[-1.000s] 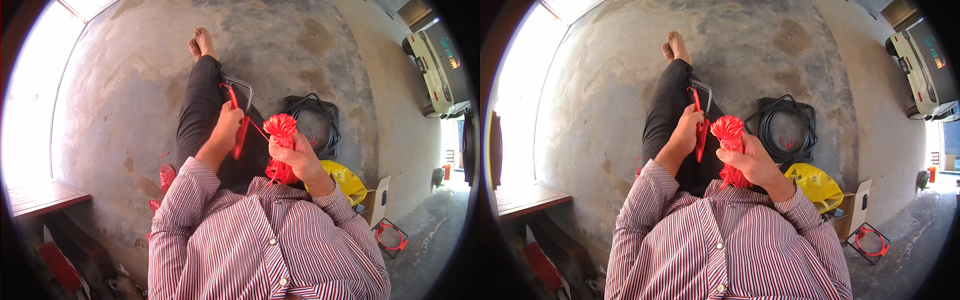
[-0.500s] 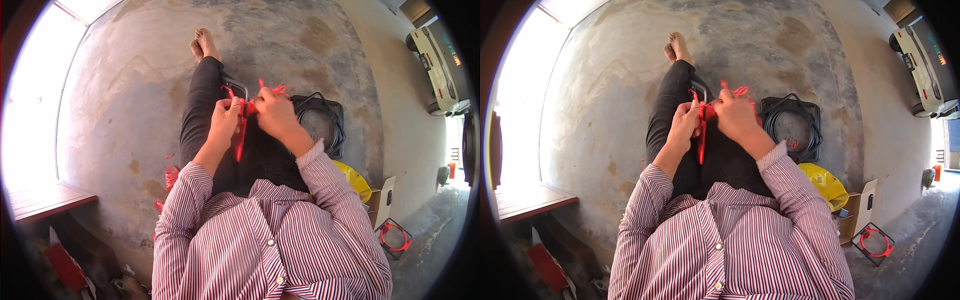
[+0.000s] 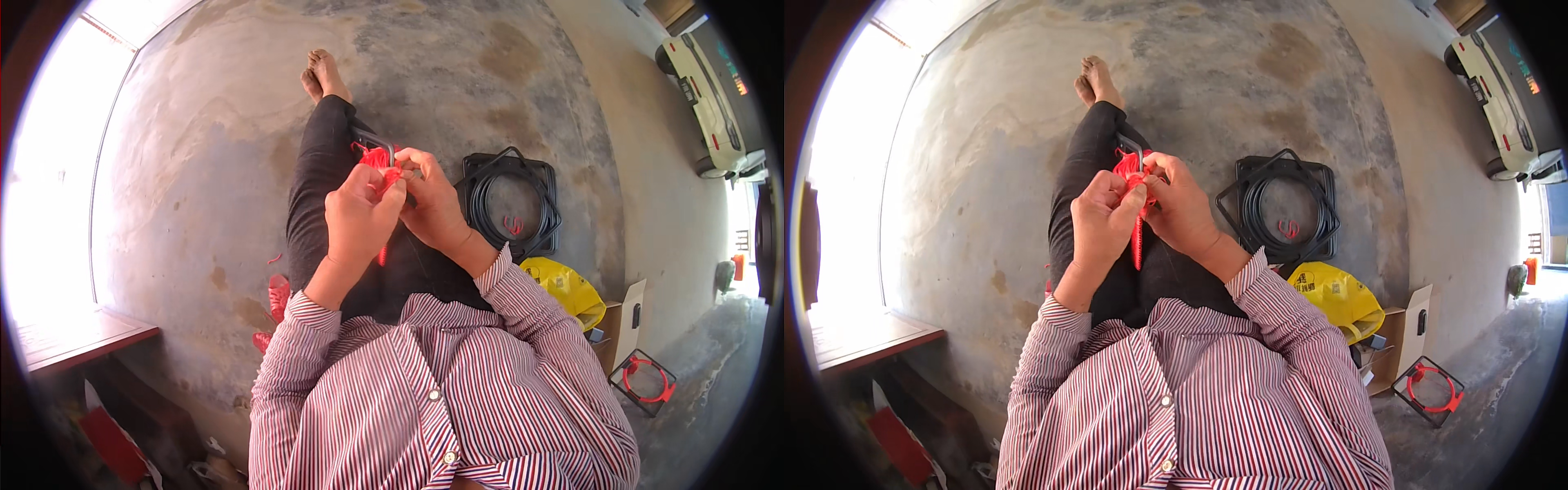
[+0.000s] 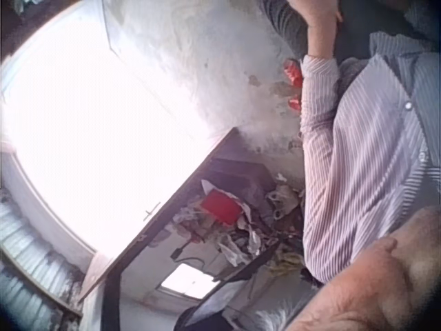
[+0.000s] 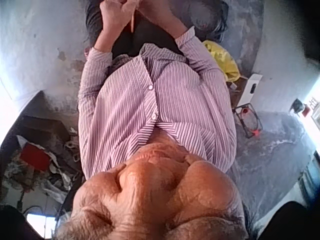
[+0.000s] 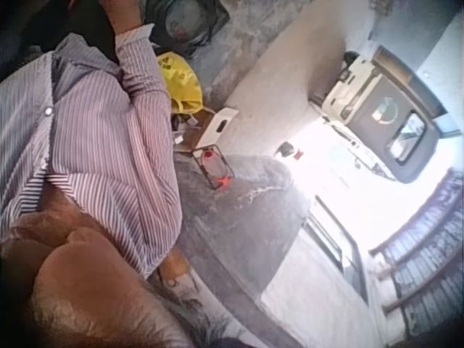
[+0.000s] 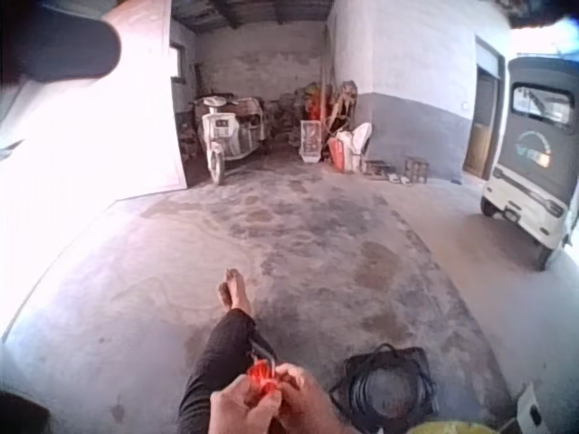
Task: Winding red plastic twine around a frame and creating a bundle while sitting on the floor.
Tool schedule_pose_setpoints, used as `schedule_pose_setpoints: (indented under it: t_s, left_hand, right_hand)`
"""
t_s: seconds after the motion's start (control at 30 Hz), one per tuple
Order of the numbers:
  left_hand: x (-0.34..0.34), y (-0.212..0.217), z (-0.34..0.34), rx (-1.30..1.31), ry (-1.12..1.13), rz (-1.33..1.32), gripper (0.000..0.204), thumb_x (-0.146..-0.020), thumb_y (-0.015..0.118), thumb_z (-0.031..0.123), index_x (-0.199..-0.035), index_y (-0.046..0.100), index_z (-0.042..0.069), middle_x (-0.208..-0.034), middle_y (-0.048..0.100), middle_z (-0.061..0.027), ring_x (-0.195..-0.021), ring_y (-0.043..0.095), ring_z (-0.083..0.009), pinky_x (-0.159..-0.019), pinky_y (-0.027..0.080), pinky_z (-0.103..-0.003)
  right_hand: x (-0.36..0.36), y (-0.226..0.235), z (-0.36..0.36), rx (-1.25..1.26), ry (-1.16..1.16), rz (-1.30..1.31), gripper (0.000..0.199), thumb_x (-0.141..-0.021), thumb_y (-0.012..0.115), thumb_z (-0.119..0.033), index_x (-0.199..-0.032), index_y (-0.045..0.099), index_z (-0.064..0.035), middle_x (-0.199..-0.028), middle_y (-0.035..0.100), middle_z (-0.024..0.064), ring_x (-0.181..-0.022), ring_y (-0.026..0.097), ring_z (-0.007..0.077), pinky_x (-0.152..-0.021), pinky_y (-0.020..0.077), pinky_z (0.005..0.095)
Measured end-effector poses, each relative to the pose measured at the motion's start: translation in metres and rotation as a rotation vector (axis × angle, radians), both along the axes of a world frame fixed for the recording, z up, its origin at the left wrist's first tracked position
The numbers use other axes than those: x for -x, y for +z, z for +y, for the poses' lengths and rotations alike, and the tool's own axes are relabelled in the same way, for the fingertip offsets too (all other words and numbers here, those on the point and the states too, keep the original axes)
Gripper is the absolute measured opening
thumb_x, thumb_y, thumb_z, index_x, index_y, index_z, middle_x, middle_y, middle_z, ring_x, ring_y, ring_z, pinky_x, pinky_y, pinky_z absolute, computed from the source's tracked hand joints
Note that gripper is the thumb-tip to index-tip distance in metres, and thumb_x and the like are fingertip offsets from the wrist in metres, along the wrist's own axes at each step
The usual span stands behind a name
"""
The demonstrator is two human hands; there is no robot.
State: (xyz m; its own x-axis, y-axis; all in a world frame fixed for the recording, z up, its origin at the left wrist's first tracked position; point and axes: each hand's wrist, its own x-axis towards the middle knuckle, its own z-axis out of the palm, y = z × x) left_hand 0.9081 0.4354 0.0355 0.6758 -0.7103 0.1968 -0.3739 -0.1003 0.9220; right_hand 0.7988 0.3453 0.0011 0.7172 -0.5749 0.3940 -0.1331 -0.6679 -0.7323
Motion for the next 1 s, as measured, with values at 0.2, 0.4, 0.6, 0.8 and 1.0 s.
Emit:
schedule_pose_setpoints:
  t_s: [0.2, 0.4, 0.6, 0.8, 1.0]
  left_hand:
    - [-0.026, 0.007, -0.003, 0.009, -0.263, 1.058, 0.021, -0.088, 0.071, 0.017, -0.074, 0.056, 0.01, -0.06, 0.049, 0.0055, -0.044, 0.038, -0.0026, -0.039, 0.022, -0.021]
    - [-0.03, 0.002, -0.015, -0.152, -0.222, 0.917, 0.023, -0.088, 0.071, 0.02, -0.077, 0.054, 0.01, -0.058, 0.043, 0.0055, -0.041, 0.031, -0.0033, -0.039, 0.019, -0.021]
    - [-0.031, -0.011, -0.03, -0.323, -0.158, 0.973, 0.02, -0.093, 0.058, 0.025, -0.086, 0.052, 0.007, -0.066, 0.059, -0.0079, -0.04, 0.033, -0.0062, -0.037, 0.02, -0.023]
    - [-0.041, -0.041, -0.039, -0.343, -0.238, 1.09, 0.011, -0.088, 0.054, 0.019, -0.09, 0.051, 0.009, -0.075, 0.063, -0.0165, -0.039, 0.031, -0.0076, -0.037, 0.022, -0.024]
    - [-0.04, -0.045, -0.033, -0.247, -0.209, 1.086, 0.015, -0.082, 0.062, 0.015, -0.091, 0.054, 0.006, -0.085, 0.062, -0.0181, -0.047, 0.042, -0.0095, -0.044, 0.034, -0.024]
  right_hand:
    - [0.029, 0.009, -0.014, -0.416, 0.095, -0.36, 0.045, -0.072, 0.073, 0.001, -0.114, 0.06, -0.0035, -0.13, 0.049, 0.01, -0.11, 0.055, 0.0206, -0.098, 0.0427, 0.0322]
    - [0.086, 0.043, -0.022, -1.283, 0.28, -0.824, 0.039, -0.081, 0.061, -0.026, -0.111, 0.052, -0.0033, -0.113, 0.059, 0.0185, -0.104, 0.06, 0.0244, -0.102, 0.0403, 0.0408]
    - [0.143, 0.034, -0.001, -1.523, 0.405, -0.713, 0.046, -0.088, 0.056, -0.039, -0.111, 0.05, 0.0003, -0.08, 0.059, 0.0079, -0.071, 0.06, 0.0208, -0.076, 0.0491, 0.0383]
    - [0.201, -0.025, -0.003, -1.253, -0.32, -0.569, 0.042, -0.094, 0.055, -0.028, -0.126, 0.051, 0.0001, -0.105, 0.063, 0.0098, -0.09, 0.063, 0.0222, -0.086, 0.0516, 0.0386]
    - [0.207, -0.001, -0.091, -1.101, -0.474, -1.12, 0.037, -0.096, 0.054, -0.037, -0.117, 0.057, -0.0063, -0.1, 0.065, 0.0089, -0.087, 0.065, 0.0256, -0.08, 0.0536, 0.0473]
